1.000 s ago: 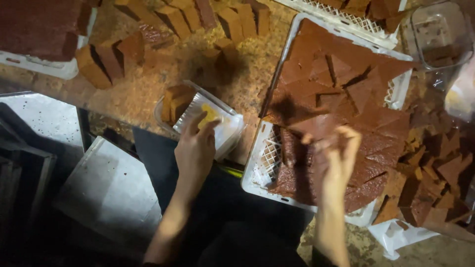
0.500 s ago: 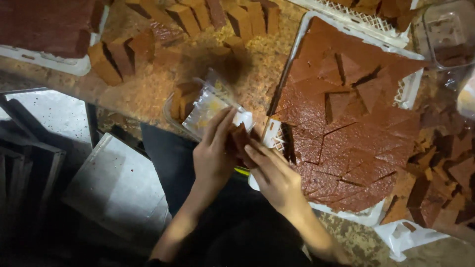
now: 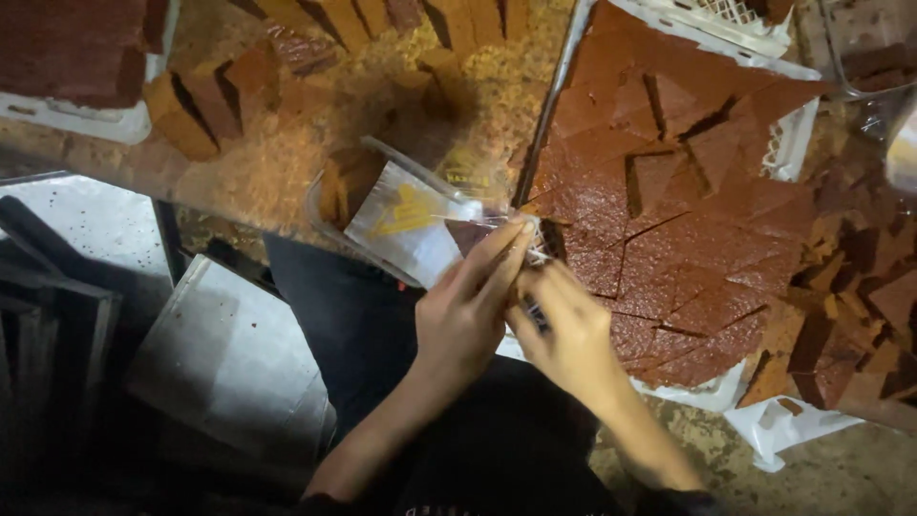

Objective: Picking up pieces of baked goods and placing them into a plastic container

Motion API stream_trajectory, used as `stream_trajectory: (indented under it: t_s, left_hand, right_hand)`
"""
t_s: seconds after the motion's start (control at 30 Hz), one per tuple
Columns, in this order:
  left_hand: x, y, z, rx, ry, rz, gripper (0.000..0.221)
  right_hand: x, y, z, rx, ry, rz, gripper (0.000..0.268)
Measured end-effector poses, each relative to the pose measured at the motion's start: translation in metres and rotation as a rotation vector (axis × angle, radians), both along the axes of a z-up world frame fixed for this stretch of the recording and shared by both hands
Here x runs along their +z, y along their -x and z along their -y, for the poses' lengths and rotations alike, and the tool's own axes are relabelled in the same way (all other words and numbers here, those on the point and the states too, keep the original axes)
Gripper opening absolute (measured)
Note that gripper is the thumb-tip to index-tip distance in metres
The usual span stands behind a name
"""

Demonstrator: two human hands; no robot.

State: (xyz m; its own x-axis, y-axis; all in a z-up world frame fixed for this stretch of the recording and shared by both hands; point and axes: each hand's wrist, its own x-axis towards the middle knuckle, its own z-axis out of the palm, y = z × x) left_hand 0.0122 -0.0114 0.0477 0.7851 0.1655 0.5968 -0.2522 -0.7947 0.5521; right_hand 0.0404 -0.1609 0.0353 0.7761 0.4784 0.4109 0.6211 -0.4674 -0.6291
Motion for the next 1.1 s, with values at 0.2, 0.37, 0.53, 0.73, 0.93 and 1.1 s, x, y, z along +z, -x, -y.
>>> stream_trajectory:
  t_s: [0.2,0.37,0.53,0.73,0.93,1.1]
  left_hand:
    - [-0.005,0.000,0.004,0.000,0.132,-0.027,0.035]
    - [-0.002,-0.001,0.028,-0.131,0.435,0.115,0.019]
    - [0.033,0.012,0.020,-0.143,0.354,0.114,0.017]
    - [0.015,0.004,0.026,-0.160,0.379,0.078,0.027]
    - [-0.003,0.004,0.045,-0.241,0.428,0.202,0.018]
    - [-0.018,0.003,0.042,-0.227,0.414,0.195,0.019]
  right_hand:
    - [0.020,-0.001,-0.001,-0.030,0.021,0.014,0.023]
    - [0.025,0.000,0.015,-0.123,-0.179,-0.127,0.041]
    - [0.041,0.022,0.014,-0.092,-0.145,-0.006,0.048]
    - [0.048,0.002,0.030,0.082,0.079,0.167,0.011]
    - [0.016,0.007,0.037,-0.090,-0.107,0.115,0.039]
    - [0.032,0.015,0.030,-0.075,-0.013,0.087,0.050]
